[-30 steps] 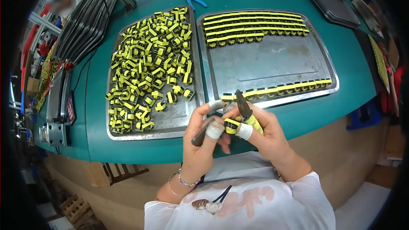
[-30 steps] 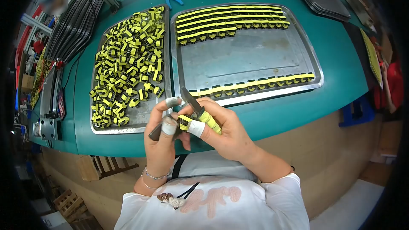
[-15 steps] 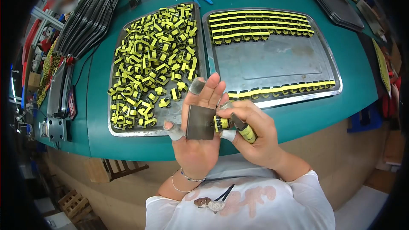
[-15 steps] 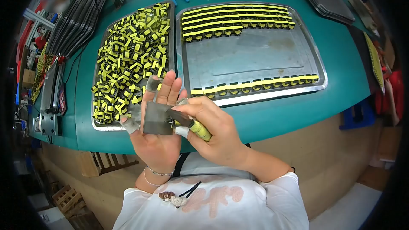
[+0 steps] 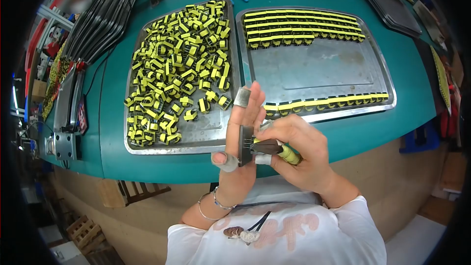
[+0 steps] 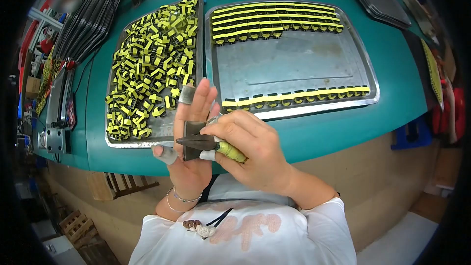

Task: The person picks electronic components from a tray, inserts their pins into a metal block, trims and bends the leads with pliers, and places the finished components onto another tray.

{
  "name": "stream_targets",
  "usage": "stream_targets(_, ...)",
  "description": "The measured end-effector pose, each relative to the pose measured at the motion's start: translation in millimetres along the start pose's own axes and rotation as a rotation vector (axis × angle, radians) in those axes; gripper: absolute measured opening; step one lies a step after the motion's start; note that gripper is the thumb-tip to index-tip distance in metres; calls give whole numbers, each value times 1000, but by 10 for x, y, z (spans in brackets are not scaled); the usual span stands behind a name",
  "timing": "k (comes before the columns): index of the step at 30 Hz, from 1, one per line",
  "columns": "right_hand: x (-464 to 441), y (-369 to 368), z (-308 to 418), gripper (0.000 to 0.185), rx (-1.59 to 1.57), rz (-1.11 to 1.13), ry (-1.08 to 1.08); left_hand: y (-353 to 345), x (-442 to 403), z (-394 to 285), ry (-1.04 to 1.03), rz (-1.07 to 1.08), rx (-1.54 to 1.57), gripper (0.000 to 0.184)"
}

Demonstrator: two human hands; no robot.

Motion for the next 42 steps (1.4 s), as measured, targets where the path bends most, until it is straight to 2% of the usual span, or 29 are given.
stream_targets(7, 7, -37, -72, 40, -41, 30, -1, 27, -11, 119, 65, -49, 104, 111)
stream_targets(14, 24, -24, -20, 39, -22, 44, -19, -23, -6, 96, 42, 99, -84, 109)
stream_targets(16, 0, -6, -13, 40, -1, 73, 7, -56, -7, 143, 148, 137, 38, 111)
stream_targets(19, -42, 31, 57, 40, 32, 84, 76, -68, 0, 161, 202, 164, 162, 111)
stream_targets(22, 0, -8, 82, 38, 48, 117, 244, -68, 17, 177, 246, 164, 250, 104)
stream_targets(23, 31, -16, 119, 35, 114, 164, 359, -71, 25, 189, 271, 165, 277, 100)
stream_targets(26, 80, -15, 192, 34, 157, 152, 425, -38, 88, 278, 333, 193, -15, 95)
stream_targets(27, 77, -19, 218, 33, 155, 104, 463, -33, 102, 270, 234, 201, 19, 83)
stream_targets(30, 118, -41, 255, 33, 167, 127, 470, 8, 135, 224, 172, 259, -2, 74)
stream_targets(33, 118, -76, 247, 33, 201, 133, 453, 59, 133, 233, 41, 207, -95, 66)
stream_targets(36, 127, -100, 245, 34, 204, 97, 499, 38, 141, 200, 102, 186, -131, 66)
stream_targets(39, 108, -49, 304, 37, 201, 118, 443, 157, 97, 134, 106, 164, -173, 58)
stream_targets(41, 37, 77, 289, 40, 223, 100, 373, 366, 110, -46, 48, -98, -501, 43)
stream_targets(42, -3, 149, 263, 41, 236, 89, 339, 436, 108, -186, -56, -215, -745, 36)
Point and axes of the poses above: each hand's wrist, its own x-axis away from the middle knuckle, its own y-axis out of the back of the hand, z = x × y, the point moved 8 cm from there along -x, towards the middle knuckle, and after that the axes turned 13 degrees about y, right-handed, at the moved point
